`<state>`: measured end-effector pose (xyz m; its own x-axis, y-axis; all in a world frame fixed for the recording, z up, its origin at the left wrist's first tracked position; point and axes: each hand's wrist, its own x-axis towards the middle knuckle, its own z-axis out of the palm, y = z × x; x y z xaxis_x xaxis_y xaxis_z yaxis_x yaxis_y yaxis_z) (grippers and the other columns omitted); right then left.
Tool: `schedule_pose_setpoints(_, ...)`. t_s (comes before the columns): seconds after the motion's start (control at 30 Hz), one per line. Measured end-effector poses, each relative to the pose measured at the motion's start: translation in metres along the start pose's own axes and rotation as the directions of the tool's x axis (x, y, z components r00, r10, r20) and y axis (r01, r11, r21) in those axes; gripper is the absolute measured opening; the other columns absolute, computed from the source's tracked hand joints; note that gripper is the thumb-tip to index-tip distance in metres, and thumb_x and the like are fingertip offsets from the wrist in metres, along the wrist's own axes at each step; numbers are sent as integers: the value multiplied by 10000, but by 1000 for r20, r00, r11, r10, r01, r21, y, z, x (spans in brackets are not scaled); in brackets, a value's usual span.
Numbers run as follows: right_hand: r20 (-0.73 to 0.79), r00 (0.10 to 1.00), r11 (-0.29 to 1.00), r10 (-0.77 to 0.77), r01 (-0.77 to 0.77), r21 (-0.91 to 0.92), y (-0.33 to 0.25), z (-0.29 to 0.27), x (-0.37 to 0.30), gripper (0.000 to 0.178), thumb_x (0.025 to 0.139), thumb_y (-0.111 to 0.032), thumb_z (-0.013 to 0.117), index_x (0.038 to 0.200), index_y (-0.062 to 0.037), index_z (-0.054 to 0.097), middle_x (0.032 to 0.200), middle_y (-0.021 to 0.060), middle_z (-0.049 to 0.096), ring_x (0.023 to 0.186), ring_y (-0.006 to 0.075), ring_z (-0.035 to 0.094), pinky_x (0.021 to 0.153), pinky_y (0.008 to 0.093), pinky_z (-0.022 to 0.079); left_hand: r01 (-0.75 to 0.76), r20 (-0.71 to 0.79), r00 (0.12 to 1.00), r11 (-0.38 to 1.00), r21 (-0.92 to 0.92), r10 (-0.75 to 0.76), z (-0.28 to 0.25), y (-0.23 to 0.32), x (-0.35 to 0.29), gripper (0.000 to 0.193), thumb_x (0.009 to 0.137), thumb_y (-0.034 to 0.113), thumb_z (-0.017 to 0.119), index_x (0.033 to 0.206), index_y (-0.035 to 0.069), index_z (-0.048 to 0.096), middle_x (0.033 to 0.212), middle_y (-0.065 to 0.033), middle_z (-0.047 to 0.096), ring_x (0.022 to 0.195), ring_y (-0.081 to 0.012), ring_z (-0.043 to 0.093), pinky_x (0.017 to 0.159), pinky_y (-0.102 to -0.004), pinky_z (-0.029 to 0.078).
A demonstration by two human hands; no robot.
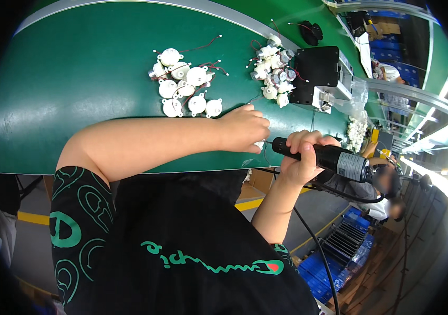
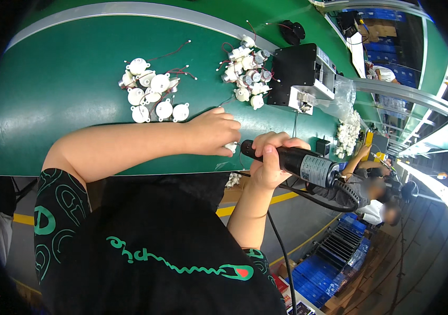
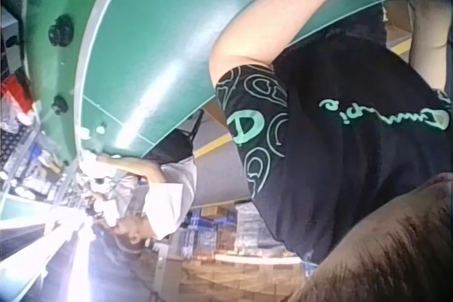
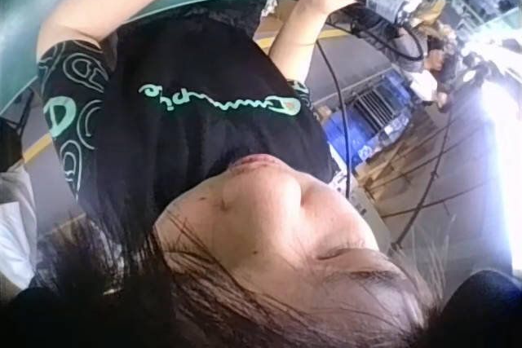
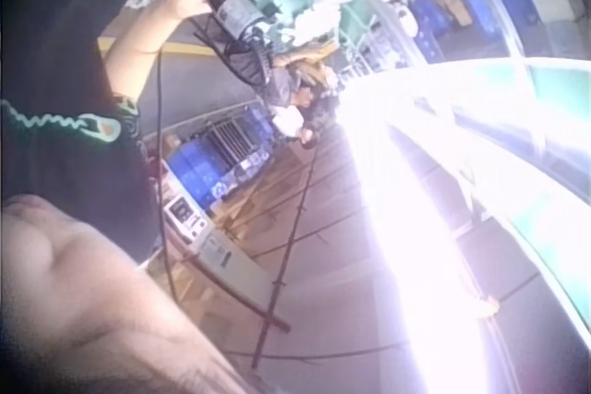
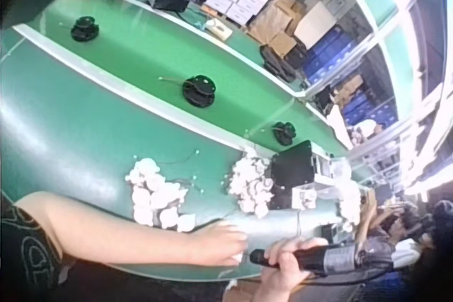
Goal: The person assembles small electrical lighting components by fastening screws with an electric screwdriver while the components move along a conveyor belt.
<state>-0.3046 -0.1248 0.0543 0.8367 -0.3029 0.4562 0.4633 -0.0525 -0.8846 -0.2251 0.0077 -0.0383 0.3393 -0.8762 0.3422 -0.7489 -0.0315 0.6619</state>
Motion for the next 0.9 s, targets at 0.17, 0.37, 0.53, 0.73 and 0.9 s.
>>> schedule_pose_setpoints(0.17, 28, 999, 1000, -23, 23, -1, 0, 3, 0, 381, 845, 8, 668, 1131, -107, 444, 691, 63, 506, 526, 174, 476, 536, 345, 458, -18, -39, 999, 1000, -16, 17, 2, -2, -1, 308, 781, 372, 778, 941, 118, 707, 931, -14, 600, 1018, -213, 578, 916, -386, 415)
schedule_pose_setpoints(0.37, 22, 999, 999, -40, 40, 30, 0, -2, -2, 388, 849, -3, 672, 1149, -106, 449, 690, 59, 508, 525, 170, 474, 536, 342, 458, -11, -12, 1000, 1000, -20, 11, 1, 1, 2, 301, 780, 370, 781, 955, 134, 717, 933, -9, 601, 1013, -211, 582, 920, -388, 416)
schedule_pose_setpoints(0.53, -20, 1000, 999, -6, 7, 49, -2, 1, -1, 400, 851, -15, 671, 1182, -94, 461, 679, 48, 498, 524, 166, 473, 537, 342, 460, -17, -23, 1000, 999, -31, 16, 4, -1, -2, 291, 769, 359, 785, 941, 135, 715, 926, -10, 605, 996, -210, 588, 906, -388, 411)
schedule_pose_setpoints(0.73, -128, 987, 994, -100, 105, 34, -21, -12, 3, 404, 871, -98, 671, 1225, -75, 477, 660, 24, 474, 527, 154, 460, 513, 330, 433, -74, -31, 997, 997, 2, 74, -2, 4, 0, 312, 769, 400, 770, 903, 125, 705, 940, -23, 595, 995, -218, 582, 884, -388, 403)
schedule_pose_setpoints(0.9, -289, 956, 994, -56, 26, -105, 4, -28, 16, 390, 853, -24, 660, 1190, -33, 462, 694, 51, 535, 552, 150, 469, 550, 343, 464, -61, -98, 994, 997, -53, 56, -6, 1, 0, 367, 820, 392, 741, 986, 68, 693, 1182, -100, 525, 1142, -270, 522, 935, -419, 419)
